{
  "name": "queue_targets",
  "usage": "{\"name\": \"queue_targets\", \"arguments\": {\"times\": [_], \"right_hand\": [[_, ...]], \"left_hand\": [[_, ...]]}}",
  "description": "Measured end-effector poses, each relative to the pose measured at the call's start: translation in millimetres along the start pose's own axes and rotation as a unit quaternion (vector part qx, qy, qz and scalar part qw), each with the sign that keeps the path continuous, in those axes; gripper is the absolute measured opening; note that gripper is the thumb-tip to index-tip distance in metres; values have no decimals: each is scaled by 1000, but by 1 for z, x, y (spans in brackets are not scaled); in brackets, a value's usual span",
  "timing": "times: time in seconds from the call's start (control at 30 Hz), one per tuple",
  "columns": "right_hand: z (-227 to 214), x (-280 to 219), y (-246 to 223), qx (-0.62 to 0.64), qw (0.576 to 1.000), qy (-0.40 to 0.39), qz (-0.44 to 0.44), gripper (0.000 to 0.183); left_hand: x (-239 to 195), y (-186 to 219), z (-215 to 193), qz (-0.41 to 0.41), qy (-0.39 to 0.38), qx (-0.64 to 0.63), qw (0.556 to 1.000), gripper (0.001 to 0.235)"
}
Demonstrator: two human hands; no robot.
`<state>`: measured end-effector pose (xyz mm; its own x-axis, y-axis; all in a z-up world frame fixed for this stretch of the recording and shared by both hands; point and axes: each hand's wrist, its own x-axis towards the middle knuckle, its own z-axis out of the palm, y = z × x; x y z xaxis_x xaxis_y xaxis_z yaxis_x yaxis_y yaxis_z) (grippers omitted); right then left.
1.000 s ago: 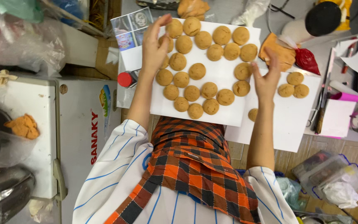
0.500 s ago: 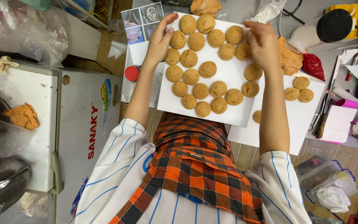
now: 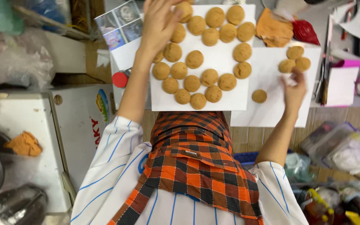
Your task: The person retrieves a bowl of white cream and a piping bag from a freezer. They fill the piping bag with cream and then arrange round cookies on a white board, placing them in a circular pattern.
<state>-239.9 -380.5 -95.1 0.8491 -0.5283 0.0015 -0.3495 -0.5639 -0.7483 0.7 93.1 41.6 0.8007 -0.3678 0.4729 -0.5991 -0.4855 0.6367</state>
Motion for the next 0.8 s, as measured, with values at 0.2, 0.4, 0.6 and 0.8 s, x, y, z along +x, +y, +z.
{"name": "queue_targets", "arguments": {"times": [0.2,0.4,0.6,0.8], "right_hand": [[33,-102,21,-188,978,-57,-66,67],[26,-87,-16,-25,998,30,41,53],[9,-46,-130,75,990,21,-116,60],[56,-40,-253,9,949,-198,-246,58]], "left_hand": [[-65,43,-27,-31,4,-18,999,21],[-82,56,9,96,-85,57,990,34],[-59,29,33,98,-94,102,985,30],[-53,23,20,56,-52,79,994,25]]}}
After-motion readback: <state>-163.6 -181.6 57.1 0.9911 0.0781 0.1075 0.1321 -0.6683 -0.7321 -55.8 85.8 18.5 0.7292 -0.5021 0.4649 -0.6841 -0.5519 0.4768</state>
